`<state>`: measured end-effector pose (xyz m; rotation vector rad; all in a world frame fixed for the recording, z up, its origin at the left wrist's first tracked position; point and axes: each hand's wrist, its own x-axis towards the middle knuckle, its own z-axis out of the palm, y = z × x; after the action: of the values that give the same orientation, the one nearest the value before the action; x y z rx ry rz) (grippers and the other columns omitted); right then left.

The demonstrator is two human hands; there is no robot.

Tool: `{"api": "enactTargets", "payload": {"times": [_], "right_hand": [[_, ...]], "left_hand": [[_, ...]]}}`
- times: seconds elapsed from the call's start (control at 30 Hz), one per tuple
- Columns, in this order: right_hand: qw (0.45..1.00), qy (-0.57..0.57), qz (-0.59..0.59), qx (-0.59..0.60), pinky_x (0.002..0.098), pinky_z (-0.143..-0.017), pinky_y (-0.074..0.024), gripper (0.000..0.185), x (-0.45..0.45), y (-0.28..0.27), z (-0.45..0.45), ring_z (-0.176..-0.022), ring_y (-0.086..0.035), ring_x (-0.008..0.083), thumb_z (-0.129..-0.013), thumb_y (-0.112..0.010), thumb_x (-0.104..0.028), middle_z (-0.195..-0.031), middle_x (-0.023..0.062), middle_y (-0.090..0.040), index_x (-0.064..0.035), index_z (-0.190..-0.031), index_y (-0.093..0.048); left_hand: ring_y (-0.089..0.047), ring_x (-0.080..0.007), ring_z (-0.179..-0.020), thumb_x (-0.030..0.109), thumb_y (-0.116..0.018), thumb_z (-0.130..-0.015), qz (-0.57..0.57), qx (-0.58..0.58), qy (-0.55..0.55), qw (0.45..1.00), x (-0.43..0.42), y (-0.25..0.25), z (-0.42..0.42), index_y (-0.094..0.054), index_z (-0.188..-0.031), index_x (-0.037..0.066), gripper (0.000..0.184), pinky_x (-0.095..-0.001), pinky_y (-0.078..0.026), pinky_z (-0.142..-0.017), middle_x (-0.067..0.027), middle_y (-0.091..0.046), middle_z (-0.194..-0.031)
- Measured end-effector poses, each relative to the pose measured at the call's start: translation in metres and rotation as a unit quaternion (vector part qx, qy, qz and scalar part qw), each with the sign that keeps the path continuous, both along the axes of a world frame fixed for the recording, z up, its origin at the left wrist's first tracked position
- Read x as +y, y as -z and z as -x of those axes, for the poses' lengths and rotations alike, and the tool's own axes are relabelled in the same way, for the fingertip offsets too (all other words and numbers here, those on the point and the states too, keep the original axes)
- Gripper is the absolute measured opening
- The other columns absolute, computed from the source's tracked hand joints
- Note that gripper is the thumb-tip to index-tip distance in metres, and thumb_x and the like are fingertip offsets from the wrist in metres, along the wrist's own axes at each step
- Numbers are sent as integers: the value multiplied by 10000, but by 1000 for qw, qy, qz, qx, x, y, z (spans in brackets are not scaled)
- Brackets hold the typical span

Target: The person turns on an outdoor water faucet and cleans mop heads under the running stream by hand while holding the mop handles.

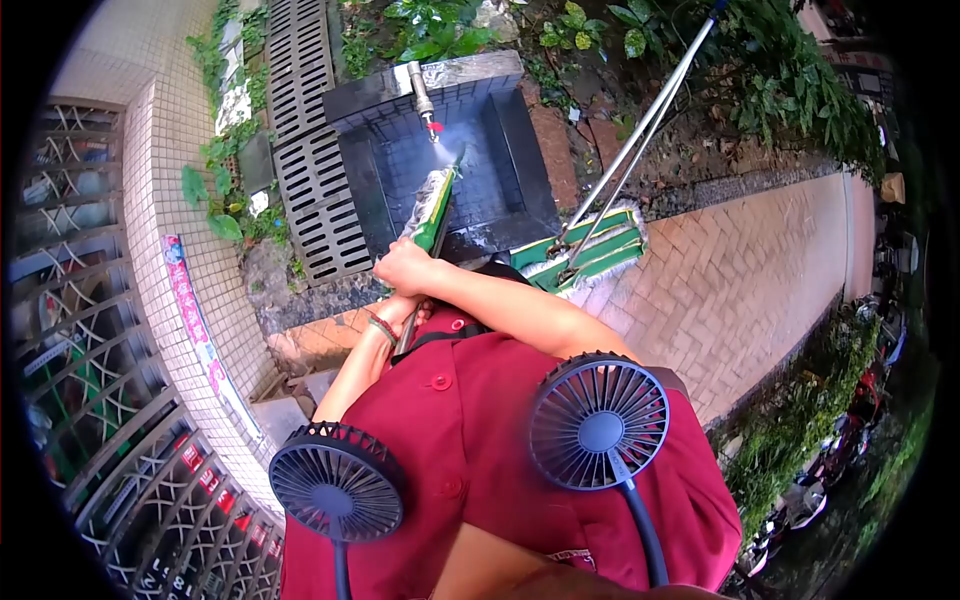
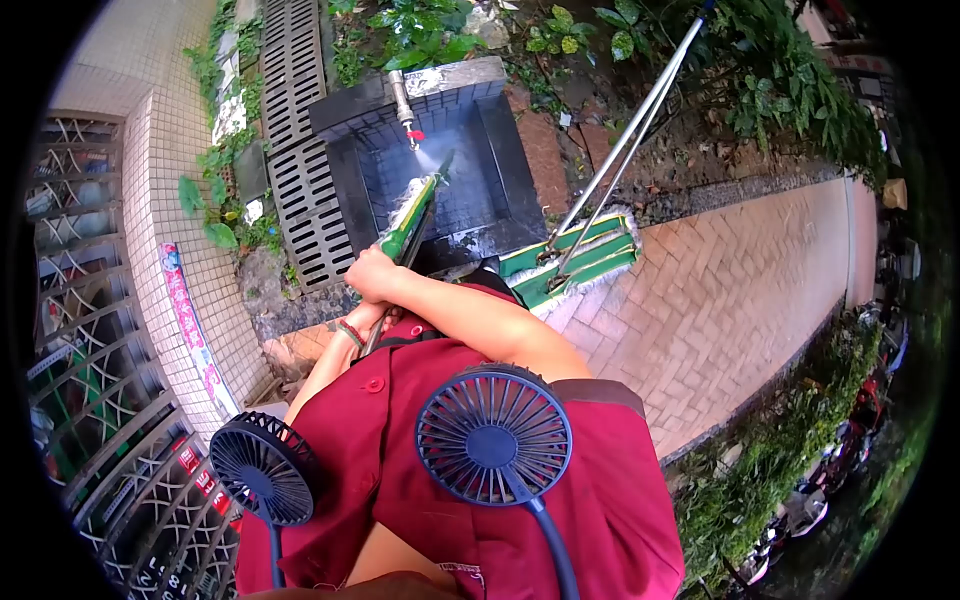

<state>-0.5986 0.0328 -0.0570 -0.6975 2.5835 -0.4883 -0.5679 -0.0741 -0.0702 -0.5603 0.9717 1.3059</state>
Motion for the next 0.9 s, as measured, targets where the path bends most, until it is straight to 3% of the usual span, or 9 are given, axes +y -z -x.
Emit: {"api": "enactTargets", "payload": {"times": [0.03,0.17,0.4,0.7,0.8,0.9], "right_hand": [[1000,12,8,-24,386,-738,-441,201,-4,2,0,-839,-597,272,-652,-595,-168,-814,78,-640,-113,-842,-633],[998,33,43,-28,385,-740,-438,212,-16,11,-5,-872,-585,281,-657,-596,-169,-826,88,-639,-112,-861,-613],[995,67,64,-34,393,-794,-414,210,-41,21,-16,-869,-580,259,-620,-633,-152,-848,67,-646,-121,-828,-638],[992,115,51,-5,376,-748,-394,204,-66,28,-33,-869,-553,260,-614,-610,-122,-799,70,-624,-119,-816,-594],[991,121,45,-15,381,-727,-400,185,-66,-12,-37,-849,-555,266,-628,-593,-116,-789,79,-622,-110,-813,-588],[981,184,70,7,382,-719,-405,202,-76,-15,-42,-844,-564,265,-603,-625,-117,-784,79,-632,-108,-803,-603]], "left_hand": [[-385,-40,-405,191,-427,-903,2,-2,1,1000,-3,0,-1,-443,-699,93,227,-162,-302,-336,34,-432,-550],[-387,-44,-404,191,-430,-900,10,-11,4,1000,-14,4,-5,-445,-700,92,223,-166,-306,-336,30,-432,-549],[-391,-52,-402,191,-437,-894,12,-17,-3,1000,-35,12,-13,-448,-703,90,216,-173,-313,-334,23,-432,-547],[-394,-63,-400,197,-447,-884,-3,18,-2,1000,-67,21,-30,-449,-698,91,214,-184,-319,-333,15,-431,-543],[-390,-66,-399,207,-453,-877,-2,37,19,999,-83,7,-36,-441,-678,101,225,-192,-311,-337,17,-428,-536],[-375,-61,-404,183,-452,-873,8,8,59,998,-100,-13,-38,-428,-670,114,216,-191,-298,-348,24,-421,-539]]}}
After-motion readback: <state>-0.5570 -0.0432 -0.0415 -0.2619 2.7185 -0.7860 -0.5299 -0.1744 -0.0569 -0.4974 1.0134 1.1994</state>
